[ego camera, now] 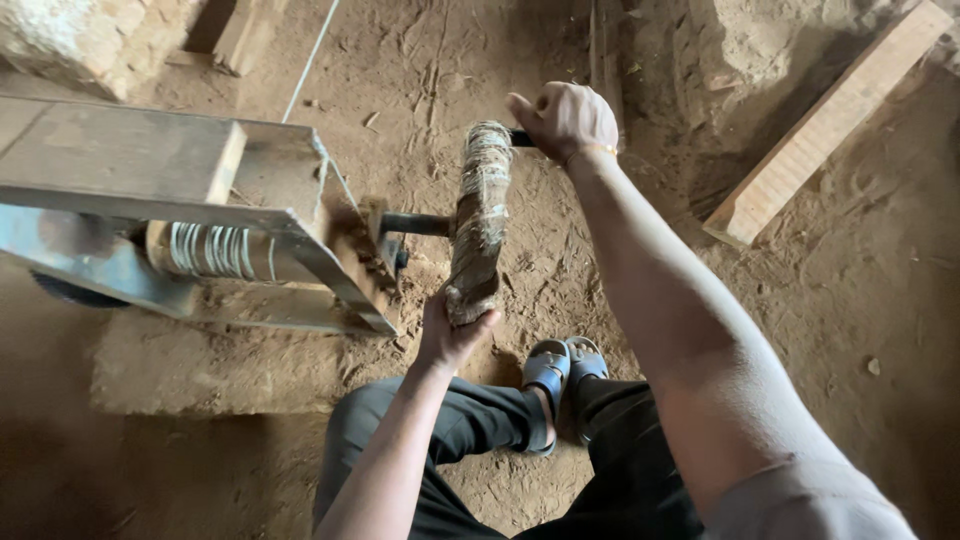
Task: The person winds a length of rope onto a wooden pulley using a metal crank handle and a small tool to guide the strands.
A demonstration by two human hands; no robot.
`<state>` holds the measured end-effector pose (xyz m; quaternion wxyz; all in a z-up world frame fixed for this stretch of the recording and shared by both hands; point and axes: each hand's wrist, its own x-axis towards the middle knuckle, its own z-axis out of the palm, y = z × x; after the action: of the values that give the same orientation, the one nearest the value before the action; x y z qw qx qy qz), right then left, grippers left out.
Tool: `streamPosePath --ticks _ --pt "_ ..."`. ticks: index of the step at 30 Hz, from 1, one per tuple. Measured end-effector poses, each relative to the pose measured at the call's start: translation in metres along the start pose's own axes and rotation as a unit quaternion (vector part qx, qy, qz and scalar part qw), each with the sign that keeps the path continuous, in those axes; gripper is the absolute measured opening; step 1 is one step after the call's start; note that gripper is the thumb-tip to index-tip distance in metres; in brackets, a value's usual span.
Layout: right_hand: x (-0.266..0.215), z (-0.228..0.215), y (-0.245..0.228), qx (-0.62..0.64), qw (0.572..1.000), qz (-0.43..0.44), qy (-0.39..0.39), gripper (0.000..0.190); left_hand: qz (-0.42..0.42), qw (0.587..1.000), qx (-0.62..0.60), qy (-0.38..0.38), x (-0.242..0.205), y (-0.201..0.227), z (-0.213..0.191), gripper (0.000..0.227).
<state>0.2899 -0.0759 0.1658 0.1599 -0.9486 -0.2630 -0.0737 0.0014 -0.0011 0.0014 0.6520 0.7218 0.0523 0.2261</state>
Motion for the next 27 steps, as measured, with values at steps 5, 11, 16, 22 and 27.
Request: streamPosePath --ticks 5,11,16,22,27 --pt "-0.016 0.032 0.013 -0.038 0.983 -0.04 0.177 0.056 -0.032 0.999 0.034 0.004 -0.003 0.005 0.0 0.072" --pt "-0.064 0.045 0.021 -0.075 0.959 -0.126 0.242 0.041 -0.056 0.998 0.011 0.014 0.0 0.015 0.005 0.061" --pt "-0.059 0.04 0.021 -0.044 0.972 -0.124 0.195 0.038 -0.064 0.998 -0.014 -0.003 0.003 0.029 0.003 0.053" --pt "-0.042 0.05 0.032 -0.038 0.987 -0.103 0.121 0.035 -0.015 1.0 -0.015 -0.012 0.016 0.052 -0.001 0.05" --pt "-0.03 0.052 0.034 -0.051 0.996 -0.068 0.032 0.042 -0.063 0.997 -0.013 -0.039 0.03 0.062 -0.003 0.049"
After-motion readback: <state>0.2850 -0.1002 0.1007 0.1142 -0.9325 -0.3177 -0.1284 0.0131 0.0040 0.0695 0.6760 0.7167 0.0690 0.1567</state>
